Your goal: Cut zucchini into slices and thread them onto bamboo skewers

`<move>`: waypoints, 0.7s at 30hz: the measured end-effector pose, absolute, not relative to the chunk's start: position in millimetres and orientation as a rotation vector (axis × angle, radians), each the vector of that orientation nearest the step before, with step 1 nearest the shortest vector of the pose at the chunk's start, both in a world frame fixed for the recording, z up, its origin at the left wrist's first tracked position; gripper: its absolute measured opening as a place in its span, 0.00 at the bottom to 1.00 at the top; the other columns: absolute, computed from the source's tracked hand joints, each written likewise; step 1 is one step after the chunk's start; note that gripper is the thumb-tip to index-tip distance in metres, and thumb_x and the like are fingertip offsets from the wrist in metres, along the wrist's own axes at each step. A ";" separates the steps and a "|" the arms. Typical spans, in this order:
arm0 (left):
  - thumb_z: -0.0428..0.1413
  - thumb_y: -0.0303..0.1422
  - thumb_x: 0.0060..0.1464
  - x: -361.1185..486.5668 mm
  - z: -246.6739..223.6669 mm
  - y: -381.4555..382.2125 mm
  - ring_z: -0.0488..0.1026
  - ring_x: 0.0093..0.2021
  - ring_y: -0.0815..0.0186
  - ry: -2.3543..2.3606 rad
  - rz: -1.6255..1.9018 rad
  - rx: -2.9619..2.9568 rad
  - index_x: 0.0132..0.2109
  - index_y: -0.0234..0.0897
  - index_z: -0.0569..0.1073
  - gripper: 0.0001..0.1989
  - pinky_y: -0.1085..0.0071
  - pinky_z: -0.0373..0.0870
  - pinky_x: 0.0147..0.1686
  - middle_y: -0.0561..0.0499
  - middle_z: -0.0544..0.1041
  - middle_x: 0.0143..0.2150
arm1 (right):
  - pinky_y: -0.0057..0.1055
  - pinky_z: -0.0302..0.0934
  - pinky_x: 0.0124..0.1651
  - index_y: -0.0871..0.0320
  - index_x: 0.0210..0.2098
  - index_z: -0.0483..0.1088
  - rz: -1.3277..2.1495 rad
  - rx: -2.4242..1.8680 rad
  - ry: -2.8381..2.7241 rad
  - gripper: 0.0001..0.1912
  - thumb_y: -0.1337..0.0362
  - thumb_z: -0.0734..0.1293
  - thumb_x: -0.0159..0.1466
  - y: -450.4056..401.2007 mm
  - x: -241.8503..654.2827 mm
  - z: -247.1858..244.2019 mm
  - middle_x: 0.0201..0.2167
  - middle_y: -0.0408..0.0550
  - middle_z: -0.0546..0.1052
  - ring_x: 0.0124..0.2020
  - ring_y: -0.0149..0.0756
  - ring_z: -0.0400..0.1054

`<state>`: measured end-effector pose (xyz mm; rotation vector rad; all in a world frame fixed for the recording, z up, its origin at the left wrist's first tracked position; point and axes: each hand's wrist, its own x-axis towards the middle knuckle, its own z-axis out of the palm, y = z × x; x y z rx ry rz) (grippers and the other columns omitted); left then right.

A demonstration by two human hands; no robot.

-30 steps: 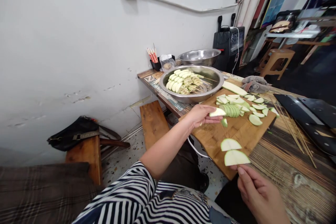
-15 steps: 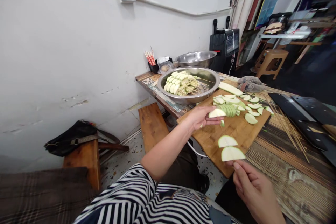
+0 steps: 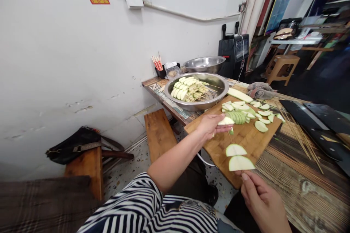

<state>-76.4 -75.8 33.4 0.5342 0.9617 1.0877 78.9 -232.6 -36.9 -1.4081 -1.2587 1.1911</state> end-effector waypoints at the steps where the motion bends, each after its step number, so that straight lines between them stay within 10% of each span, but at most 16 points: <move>1: 0.53 0.25 0.59 -76.1 32.9 -75.6 0.79 0.30 0.62 0.968 1.095 0.530 0.33 0.23 0.74 0.09 0.64 0.78 0.37 0.40 0.78 0.30 | 0.24 0.48 0.19 0.64 0.40 0.72 1.197 -1.405 -1.264 0.27 0.43 0.64 0.61 -233.5 79.1 -35.5 0.15 0.37 0.58 0.17 0.27 0.51; 21: 0.50 0.26 0.61 -82.3 33.3 -69.4 0.78 0.29 0.63 0.943 1.085 0.474 0.33 0.25 0.73 0.11 0.68 0.78 0.34 0.40 0.78 0.28 | 0.23 0.46 0.15 0.60 0.31 0.73 1.291 -1.399 -1.138 0.26 0.41 0.69 0.54 -241.5 80.5 -21.9 0.15 0.39 0.58 0.16 0.27 0.50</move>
